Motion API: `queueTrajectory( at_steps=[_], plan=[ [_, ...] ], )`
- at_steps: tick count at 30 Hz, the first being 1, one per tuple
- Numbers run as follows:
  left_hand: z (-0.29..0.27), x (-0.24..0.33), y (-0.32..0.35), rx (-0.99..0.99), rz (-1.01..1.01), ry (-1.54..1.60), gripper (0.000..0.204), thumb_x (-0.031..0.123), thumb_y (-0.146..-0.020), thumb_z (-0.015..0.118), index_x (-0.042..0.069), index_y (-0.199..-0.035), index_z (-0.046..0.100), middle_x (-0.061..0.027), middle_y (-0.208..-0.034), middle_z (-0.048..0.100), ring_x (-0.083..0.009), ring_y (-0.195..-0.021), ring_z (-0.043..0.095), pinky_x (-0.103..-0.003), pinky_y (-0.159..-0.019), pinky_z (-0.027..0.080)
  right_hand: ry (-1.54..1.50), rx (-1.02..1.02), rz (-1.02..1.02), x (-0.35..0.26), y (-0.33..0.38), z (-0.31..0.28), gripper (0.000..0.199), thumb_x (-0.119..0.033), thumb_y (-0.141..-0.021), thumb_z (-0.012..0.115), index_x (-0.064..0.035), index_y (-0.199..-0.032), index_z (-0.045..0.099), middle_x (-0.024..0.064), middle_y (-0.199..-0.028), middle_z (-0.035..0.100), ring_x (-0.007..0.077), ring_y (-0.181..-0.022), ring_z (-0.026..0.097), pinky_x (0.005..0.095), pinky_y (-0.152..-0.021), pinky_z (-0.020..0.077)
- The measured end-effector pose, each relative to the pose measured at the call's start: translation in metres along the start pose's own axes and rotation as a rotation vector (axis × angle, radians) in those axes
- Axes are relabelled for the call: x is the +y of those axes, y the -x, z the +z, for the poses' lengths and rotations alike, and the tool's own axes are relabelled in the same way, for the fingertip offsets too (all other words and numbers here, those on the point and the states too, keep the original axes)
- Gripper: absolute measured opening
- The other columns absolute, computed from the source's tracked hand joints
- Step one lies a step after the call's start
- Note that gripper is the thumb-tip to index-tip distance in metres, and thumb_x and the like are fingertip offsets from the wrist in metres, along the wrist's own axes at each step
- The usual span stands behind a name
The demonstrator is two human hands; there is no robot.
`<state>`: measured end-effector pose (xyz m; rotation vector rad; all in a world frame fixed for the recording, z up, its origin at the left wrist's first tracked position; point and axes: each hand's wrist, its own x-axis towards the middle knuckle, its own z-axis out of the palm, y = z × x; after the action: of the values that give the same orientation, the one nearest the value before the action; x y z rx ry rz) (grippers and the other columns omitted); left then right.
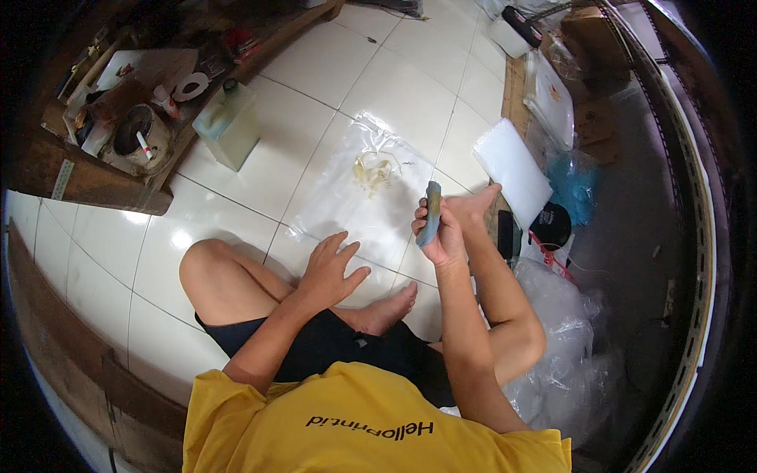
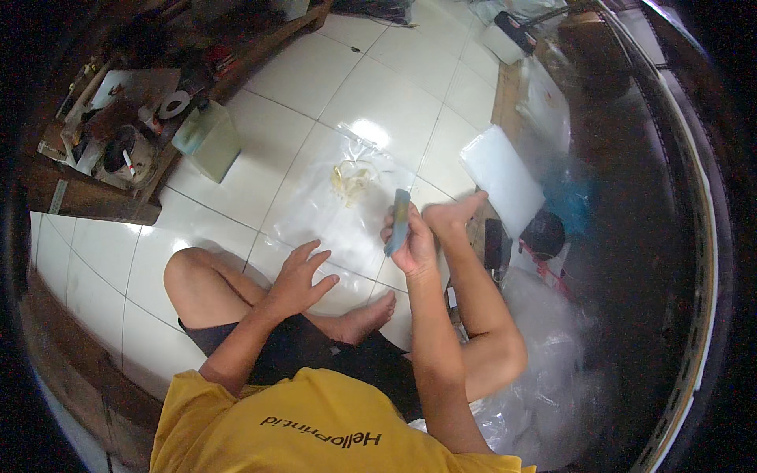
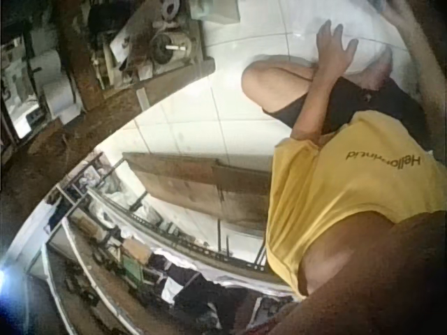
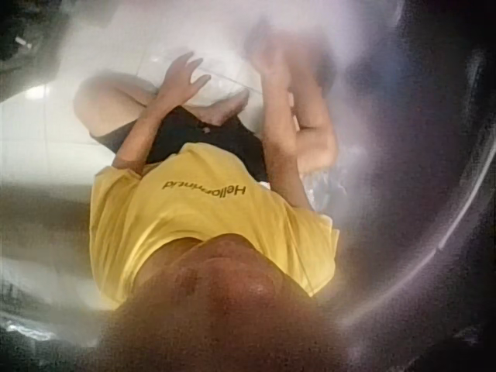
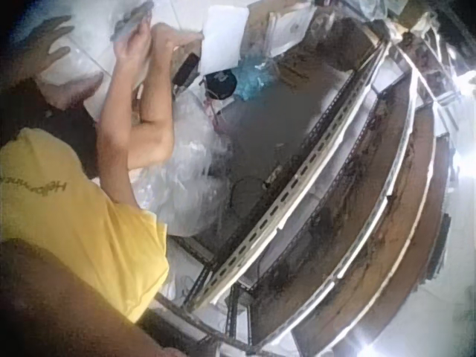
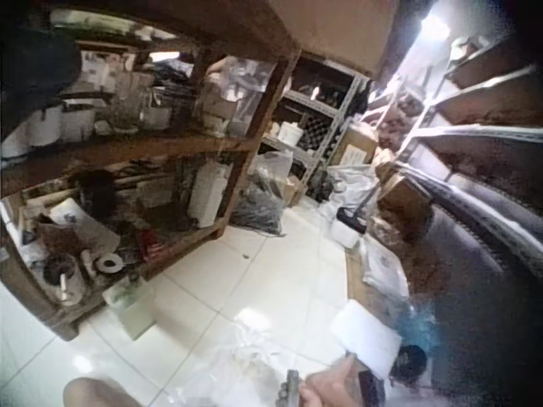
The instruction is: The person sits on the floor and wipes a transparent plastic sheet with a cloth, then folds it and stacks it with other sheets. The person then moves to a nearby rack and places the folded sheet on top of other printed sheets.
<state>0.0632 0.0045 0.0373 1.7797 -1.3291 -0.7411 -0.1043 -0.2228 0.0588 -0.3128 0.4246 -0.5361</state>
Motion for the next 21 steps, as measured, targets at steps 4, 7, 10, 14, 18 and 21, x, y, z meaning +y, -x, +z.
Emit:
queueTrajectory(
  at_steps=[4, 7, 10, 14, 18, 21],
  plan=[
    [-0.012, 0.006, -0.005, -0.091, 0.059, 0.026, 0.057, 0.038, -0.089, 0.071, 0.0, -0.131, 0.06, -0.0266, -0.145, 0.046, -0.0426, -0.136, 0.042, -0.048, -0.112, 0.036, -0.024, 0.059, -0.003, 0.005, 0.015, 0.009, 0.034, -0.016, -0.1, 0.053, -0.0079, -0.133, 0.051, 0.0135, -0.113, 0.064, 0.0272, -0.1, 0.064, 0.038, -0.081, 0.0553],
    [-0.027, 0.005, -0.02, -0.113, 0.102, 0.082, 0.057, 0.039, -0.089, 0.07, 0.0, -0.13, 0.061, -0.0256, -0.144, 0.048, -0.0417, -0.135, 0.044, -0.046, -0.112, 0.037, 0.306, 0.153, -0.09, 0.014, 0.019, 0.026, 0.034, -0.015, -0.101, 0.052, -0.0016, -0.133, 0.049, 0.017, -0.119, 0.062, 0.0304, -0.106, 0.064, 0.0421, -0.089, 0.0556],
    [-0.041, -0.001, -0.041, -0.147, 0.096, 0.167, 0.055, 0.038, -0.09, 0.069, -0.001, -0.128, 0.062, -0.0255, -0.139, 0.053, -0.0398, -0.129, 0.05, -0.045, -0.107, 0.041, 0.479, 0.242, -0.109, 0.015, 0.017, 0.043, 0.027, -0.014, -0.104, 0.049, 0.0004, -0.127, 0.05, 0.0195, -0.119, 0.064, 0.0307, -0.114, 0.064, 0.0444, -0.098, 0.0547],
    [-0.048, -0.011, -0.067, -0.215, -0.035, 0.298, 0.05, 0.036, -0.093, 0.068, -0.003, -0.124, 0.063, -0.023, -0.124, 0.064, -0.0306, -0.108, 0.065, -0.04, -0.094, 0.051, 0.489, 0.312, -0.125, 0.027, 0.007, 0.049, 0.024, -0.013, -0.104, 0.049, 0.0028, -0.122, 0.051, 0.0202, -0.117, 0.065, 0.0299, -0.113, 0.064, 0.0433, -0.099, 0.0532],
    [-0.027, -0.003, -0.08, -0.187, -0.173, 0.553, 0.048, 0.032, -0.093, 0.07, -0.003, -0.125, 0.061, -0.0149, -0.112, 0.069, -0.0205, -0.097, 0.067, -0.032, -0.088, 0.053, 0.452, 0.306, -0.144, 0.039, -0.001, 0.036, 0.02, -0.013, -0.104, 0.051, 0.0029, -0.116, 0.054, 0.02, -0.117, 0.065, 0.0295, -0.113, 0.064, 0.0416, -0.102, 0.0509],
    [-0.007, -0.006, -0.081, -0.145, -0.204, 0.673, 0.043, 0.026, -0.092, 0.072, -0.001, -0.124, 0.061, -0.0123, -0.109, 0.069, -0.018, -0.095, 0.066, -0.032, -0.087, 0.053, 0.448, 0.346, -0.161, 0.052, 0.0, 0.04, 0.02, -0.014, -0.104, 0.051, 0.003, -0.114, 0.056, 0.0202, -0.116, 0.065, 0.0295, -0.112, 0.064, 0.041, -0.101, 0.051]
  ],
)
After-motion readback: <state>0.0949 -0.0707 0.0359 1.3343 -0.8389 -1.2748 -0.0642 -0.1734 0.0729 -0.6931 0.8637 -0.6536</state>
